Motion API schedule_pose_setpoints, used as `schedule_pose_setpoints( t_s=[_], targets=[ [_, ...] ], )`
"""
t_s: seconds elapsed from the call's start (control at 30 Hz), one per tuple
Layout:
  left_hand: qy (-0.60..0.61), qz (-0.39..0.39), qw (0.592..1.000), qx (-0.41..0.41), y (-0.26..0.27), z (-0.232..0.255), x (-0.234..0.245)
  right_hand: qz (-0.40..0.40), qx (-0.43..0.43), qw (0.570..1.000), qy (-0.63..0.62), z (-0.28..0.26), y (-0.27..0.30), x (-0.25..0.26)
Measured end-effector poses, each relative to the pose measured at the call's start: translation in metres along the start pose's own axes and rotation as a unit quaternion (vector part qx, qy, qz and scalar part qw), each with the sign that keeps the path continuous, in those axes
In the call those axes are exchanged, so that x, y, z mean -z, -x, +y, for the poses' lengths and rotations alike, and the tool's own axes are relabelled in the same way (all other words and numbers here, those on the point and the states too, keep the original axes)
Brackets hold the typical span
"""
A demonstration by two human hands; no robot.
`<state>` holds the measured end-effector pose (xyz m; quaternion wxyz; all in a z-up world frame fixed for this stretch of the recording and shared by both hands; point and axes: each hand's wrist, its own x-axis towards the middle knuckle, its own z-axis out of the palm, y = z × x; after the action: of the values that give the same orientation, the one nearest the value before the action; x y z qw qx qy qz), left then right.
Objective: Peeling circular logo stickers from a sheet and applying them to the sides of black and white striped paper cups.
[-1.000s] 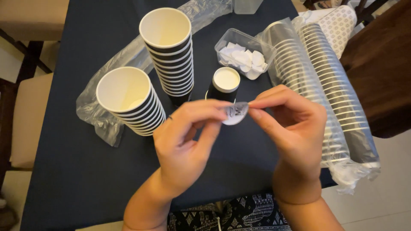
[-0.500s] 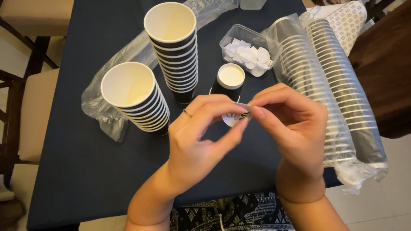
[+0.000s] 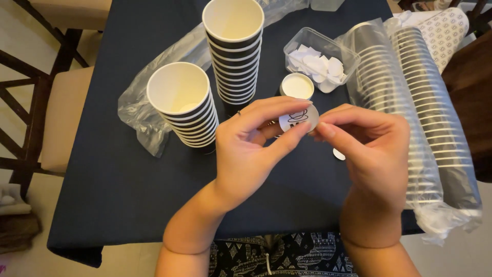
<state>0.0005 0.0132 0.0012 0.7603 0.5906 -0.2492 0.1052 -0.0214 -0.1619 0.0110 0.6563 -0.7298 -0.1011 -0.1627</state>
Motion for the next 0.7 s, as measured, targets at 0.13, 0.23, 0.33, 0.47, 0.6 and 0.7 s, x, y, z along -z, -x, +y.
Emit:
schedule_pose_setpoints(
  t_s=[0.13,0.23,0.33,0.47,0.6,0.7],
  targets=[
    [0.035,-0.003,0.999,0.012,0.000,0.003,0.000,-0.006,0.014,1.000,0.016,-0.001,0.001,0.001],
    [0.029,-0.004,0.999,0.024,0.000,0.007,0.000,-0.003,0.018,1.000,0.022,-0.001,0.003,0.001],
    [0.036,-0.009,0.999,0.022,0.000,0.008,0.001,0.005,0.028,0.999,0.027,-0.003,0.004,-0.002],
    [0.024,-0.029,0.999,0.022,0.001,0.008,0.001,0.008,0.039,0.999,0.035,0.002,0.004,0.002],
    [0.018,-0.032,0.999,0.038,0.001,0.008,-0.002,0.010,0.022,0.999,0.039,-0.003,0.005,0.002],
    [0.038,-0.026,0.998,0.052,0.000,0.008,-0.003,0.007,0.000,0.999,0.038,-0.008,0.005,0.000]
  ],
)
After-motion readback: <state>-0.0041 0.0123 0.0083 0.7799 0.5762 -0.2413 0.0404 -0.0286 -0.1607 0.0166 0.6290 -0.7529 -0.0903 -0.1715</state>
